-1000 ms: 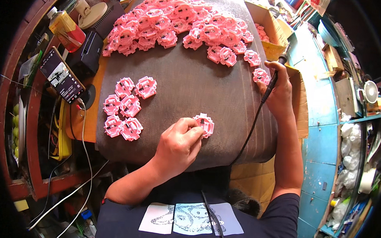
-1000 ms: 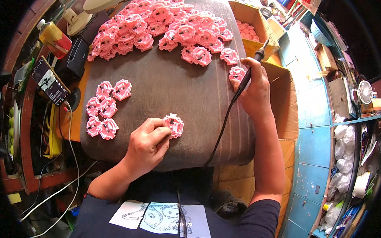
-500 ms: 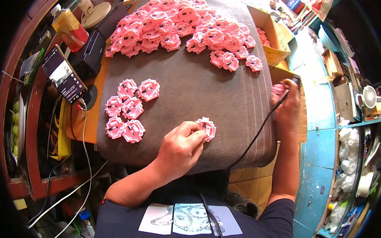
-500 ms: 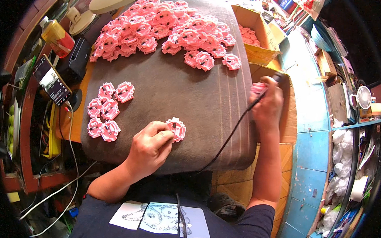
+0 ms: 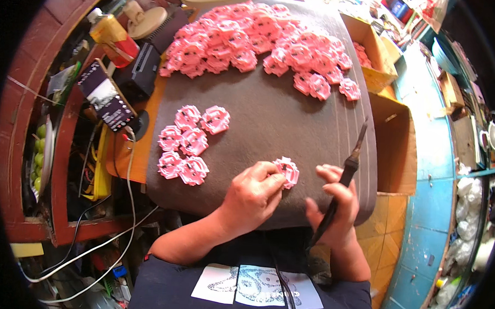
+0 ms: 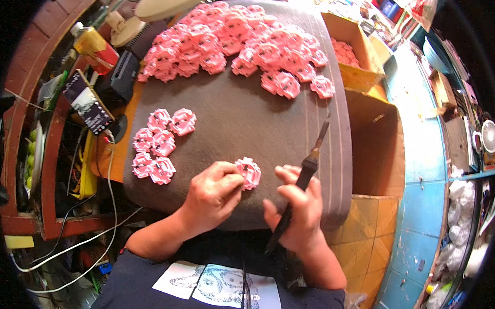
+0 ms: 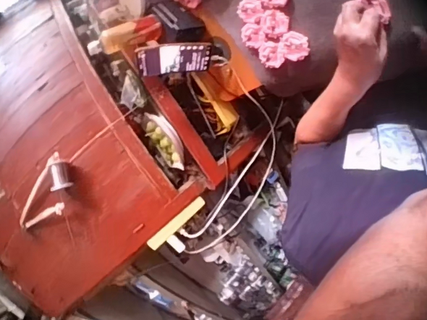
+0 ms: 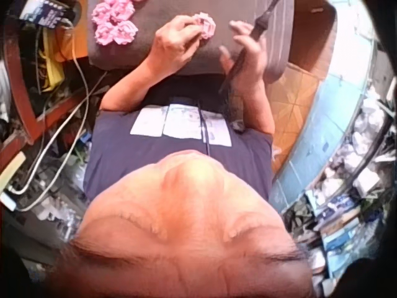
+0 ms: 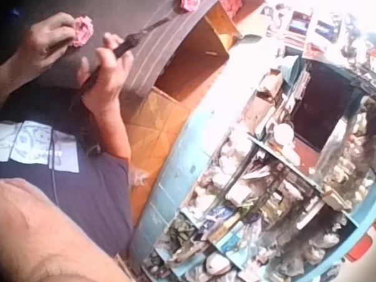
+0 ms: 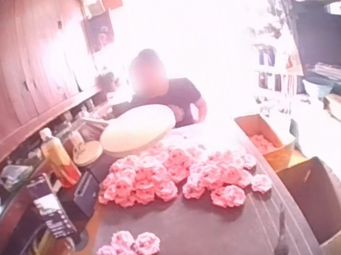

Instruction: The person uses a soldering iron to work on small pink plastic components on a workbench. They repeatedly pick up each component, apply the soldering iron to specific points, and place the finished items into a cardboard box. A smartphone is visible on the left side of the workbench.

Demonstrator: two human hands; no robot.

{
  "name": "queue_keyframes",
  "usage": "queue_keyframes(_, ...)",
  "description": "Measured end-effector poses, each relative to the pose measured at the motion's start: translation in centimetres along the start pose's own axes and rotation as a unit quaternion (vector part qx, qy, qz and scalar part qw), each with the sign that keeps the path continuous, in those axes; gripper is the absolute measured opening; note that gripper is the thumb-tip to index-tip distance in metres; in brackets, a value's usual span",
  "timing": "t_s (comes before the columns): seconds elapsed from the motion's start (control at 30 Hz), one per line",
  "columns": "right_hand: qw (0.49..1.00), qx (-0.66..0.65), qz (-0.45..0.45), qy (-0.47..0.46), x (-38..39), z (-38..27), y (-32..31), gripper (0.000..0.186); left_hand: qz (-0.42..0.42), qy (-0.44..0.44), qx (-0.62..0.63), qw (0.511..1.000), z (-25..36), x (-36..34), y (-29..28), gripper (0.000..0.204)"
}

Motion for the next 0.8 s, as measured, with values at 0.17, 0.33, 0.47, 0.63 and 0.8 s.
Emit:
queue_keyframes(0.17, 0.995, 0.022, -0.092, -0.012, -2.1, -2.1, 2.5, 0.055, 0.003, 0.003, 0.027, 1.000, -0.2, 0.2, 0.2, 0.026)
queue_keyframes(0.33, 0.987, 0.038, -0.154, -0.029, -3.2, -1.7, 4.1, 0.058, -0.003, 0.007, 0.034, 0.999, -0.7, 0.7, 0.0, 0.025)
queue_keyframes(0.47, 0.986, 0.039, -0.161, -0.016, -3.0, -1.5, 4.5, 0.059, 0.002, 0.002, -0.016, 1.000, 0.3, -0.6, -2.4, 0.022)
queue_keyframes(0.63, 0.988, 0.081, -0.133, 0.013, -2.8, -0.8, 3.0, 0.059, 0.017, -0.061, -0.360, 0.931, -2.5, -3.1, -7.1, 0.031)
queue_keyframes(0.8, 0.980, 0.168, -0.060, 0.090, -1.2, 3.5, -0.5, 0.049, -0.037, -0.082, -0.464, 0.881, -4.4, -4.3, -6.4, 0.029)
Point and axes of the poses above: each hand's wrist, its own x-axis away from the middle knuckle, its own y-axis out of the palm, z = x × y, the point moved 3 cm from there along -x, towards the middle knuckle, and after that the axes turned 14 degrees about x, right-handed, at the moved point
